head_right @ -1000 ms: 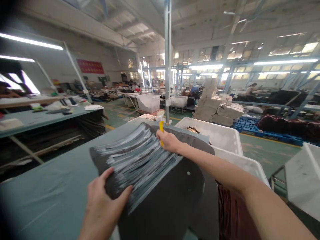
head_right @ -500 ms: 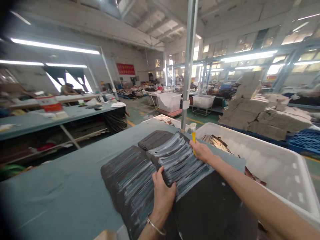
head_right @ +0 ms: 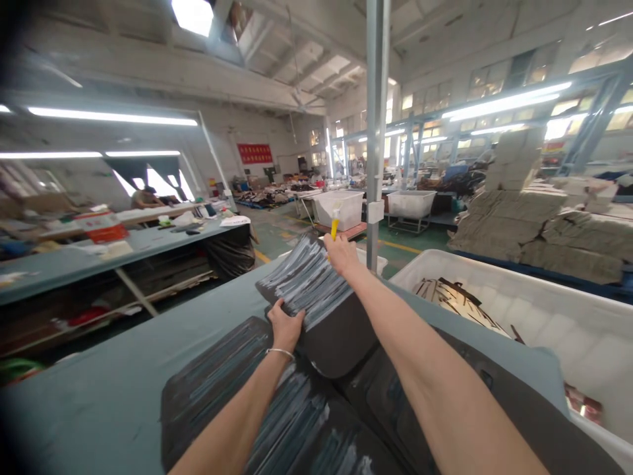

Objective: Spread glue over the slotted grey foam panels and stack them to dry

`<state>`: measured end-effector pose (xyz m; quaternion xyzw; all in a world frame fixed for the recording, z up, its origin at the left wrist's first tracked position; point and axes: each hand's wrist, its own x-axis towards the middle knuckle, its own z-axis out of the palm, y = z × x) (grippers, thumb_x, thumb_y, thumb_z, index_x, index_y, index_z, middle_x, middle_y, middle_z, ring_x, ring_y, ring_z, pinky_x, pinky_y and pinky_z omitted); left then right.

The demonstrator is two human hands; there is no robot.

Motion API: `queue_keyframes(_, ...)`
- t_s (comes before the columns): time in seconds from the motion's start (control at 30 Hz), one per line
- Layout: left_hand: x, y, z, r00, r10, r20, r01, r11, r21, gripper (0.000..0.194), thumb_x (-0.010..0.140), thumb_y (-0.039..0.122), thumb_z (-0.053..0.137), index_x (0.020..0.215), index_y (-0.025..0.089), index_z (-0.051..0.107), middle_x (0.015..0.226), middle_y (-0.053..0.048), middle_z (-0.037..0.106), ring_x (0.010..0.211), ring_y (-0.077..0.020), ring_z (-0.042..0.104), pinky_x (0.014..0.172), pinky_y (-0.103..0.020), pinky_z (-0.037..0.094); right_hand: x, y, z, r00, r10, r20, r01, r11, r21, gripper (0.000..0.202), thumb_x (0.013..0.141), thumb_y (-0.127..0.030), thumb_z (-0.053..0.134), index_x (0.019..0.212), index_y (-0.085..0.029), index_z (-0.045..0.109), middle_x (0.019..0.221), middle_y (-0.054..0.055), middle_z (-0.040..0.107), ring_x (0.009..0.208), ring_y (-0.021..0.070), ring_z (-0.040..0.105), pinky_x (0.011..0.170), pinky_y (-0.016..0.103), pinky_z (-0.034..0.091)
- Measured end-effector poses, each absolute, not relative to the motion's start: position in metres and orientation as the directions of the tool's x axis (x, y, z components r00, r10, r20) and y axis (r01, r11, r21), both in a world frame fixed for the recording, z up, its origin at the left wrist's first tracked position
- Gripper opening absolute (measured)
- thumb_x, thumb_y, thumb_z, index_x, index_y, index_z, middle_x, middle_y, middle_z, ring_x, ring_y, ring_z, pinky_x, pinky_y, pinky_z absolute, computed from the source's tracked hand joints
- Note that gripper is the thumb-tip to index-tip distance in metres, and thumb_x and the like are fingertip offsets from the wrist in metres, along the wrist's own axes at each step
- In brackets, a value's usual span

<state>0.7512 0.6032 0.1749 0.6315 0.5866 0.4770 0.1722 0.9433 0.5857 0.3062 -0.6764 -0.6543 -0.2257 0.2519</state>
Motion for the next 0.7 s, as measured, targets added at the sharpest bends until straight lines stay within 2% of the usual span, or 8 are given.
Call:
queue_keyframes(0.1, 0.747, 0.643, 0.141, -0.122, 0.955, 0.27, 0.591, -0.149, 0.793, 0.058, 0.073, 0.031, 0.062, 0.123, 0.01, 0.041, 0.122, -0.017, 0.045, 0.125, -0.0269, 0.039, 0.106, -0.04, 0.033, 0.924, 0.575, 0.231, 0.073, 0.811, 0.581, 0.993, -0.002, -0.121, 0.022, 0.087, -0.022, 0.058, 0.105, -0.017, 0.046, 0.102, 0.009, 0.055, 0.096, 0.0207, 0.05, 0.072, 0.028, 0.037)
queue_keyframes(0.23, 0.731, 0.667, 0.107, -0.132, 0.981, 0.142, 0.63, -0.028, 0.776, 0.044, 0.079, 0.034, 0.052, 0.116, 0.011, 0.05, 0.114, -0.017, 0.053, 0.121, -0.0277, 0.045, 0.1, -0.039, 0.038, 0.904, 0.549, 0.12, 0.135, 0.899, 0.417, 0.967, -0.028, -0.253, 0.017, 0.082, -0.016, 0.06, 0.094, -0.019, 0.048, 0.1, 0.008, 0.057, 0.093, 0.0211, 0.051, 0.068, 0.027, 0.038)
queue_keyframes(0.33, 0.717, 0.668, 0.103, -0.152, 0.98, 0.127, 0.663, 0.006, 0.749, 0.041, 0.08, 0.034, 0.051, 0.115, 0.013, 0.051, 0.114, -0.017, 0.055, 0.12, -0.026, 0.046, 0.099, -0.037, 0.038, 0.899, 0.542, 0.077, 0.199, 0.894, 0.402, 0.941, -0.06, -0.334, 0.011, 0.085, -0.016, 0.055, 0.092, -0.02, 0.048, 0.099, 0.009, 0.057, 0.093, 0.0214, 0.051, 0.071, 0.028, 0.038)
queue_keyframes(0.47, 0.712, 0.651, 0.121, -0.254, 0.957, 0.139, 0.673, 0.072, 0.736, 0.039, 0.082, 0.036, 0.049, 0.112, 0.011, 0.05, 0.112, -0.018, 0.055, 0.121, -0.0285, 0.045, 0.098, -0.041, 0.037, 0.902, 0.545, 0.074, 0.239, 0.874, 0.424, 0.91, -0.049, -0.411, 0.009, 0.085, -0.013, 0.052, 0.09, -0.02, 0.048, 0.093, 0.008, 0.057, 0.091, 0.0204, 0.052, 0.072, 0.027, 0.038)
queue_keyframes(0.57, 0.725, 0.621, 0.135, -0.282, 0.951, 0.122, 0.65, 0.096, 0.754, 0.035, 0.089, 0.037, 0.036, 0.104, 0.01, 0.052, 0.105, -0.016, 0.058, 0.11, -0.0274, 0.052, 0.092, -0.041, 0.041, 0.909, 0.542, 0.09, 0.23, 0.886, 0.402, 0.886, -0.02, -0.463, 0.007, 0.088, -0.015, 0.048, 0.093, -0.02, 0.05, 0.089, 0.005, 0.057, 0.082, 0.0173, 0.055, 0.069, 0.024, 0.038)
queue_keyframes(0.63, 0.74, 0.588, 0.139, -0.241, 0.966, 0.092, 0.631, 0.084, 0.771, 0.04, 0.093, 0.035, 0.024, 0.099, 0.01, 0.054, 0.099, -0.013, 0.06, 0.099, -0.024, 0.057, 0.085, -0.039, 0.045, 0.911, 0.535, 0.103, 0.222, 0.878, 0.424, 0.897, -0.014, -0.442, 0.01, 0.091, -0.021, 0.044, 0.097, -0.02, 0.053, 0.089, 0.006, 0.058, 0.079, 0.0176, 0.056, 0.068, 0.025, 0.039)
queue_keyframes(0.7, 0.752, 0.547, 0.138, -0.165, 0.985, 0.049, 0.617, 0.065, 0.785, 0.042, 0.095, 0.034, 0.022, 0.097, 0.009, 0.056, 0.095, -0.01, 0.061, 0.092, -0.0209, 0.058, 0.079, -0.036, 0.048, 0.91, 0.523, 0.116, 0.192, 0.858, 0.476, 0.924, 0.005, -0.382, 0.018, 0.094, -0.027, 0.041, 0.103, -0.02, 0.055, 0.089, 0.01, 0.058, 0.081, 0.0203, 0.057, 0.068, 0.027, 0.039)
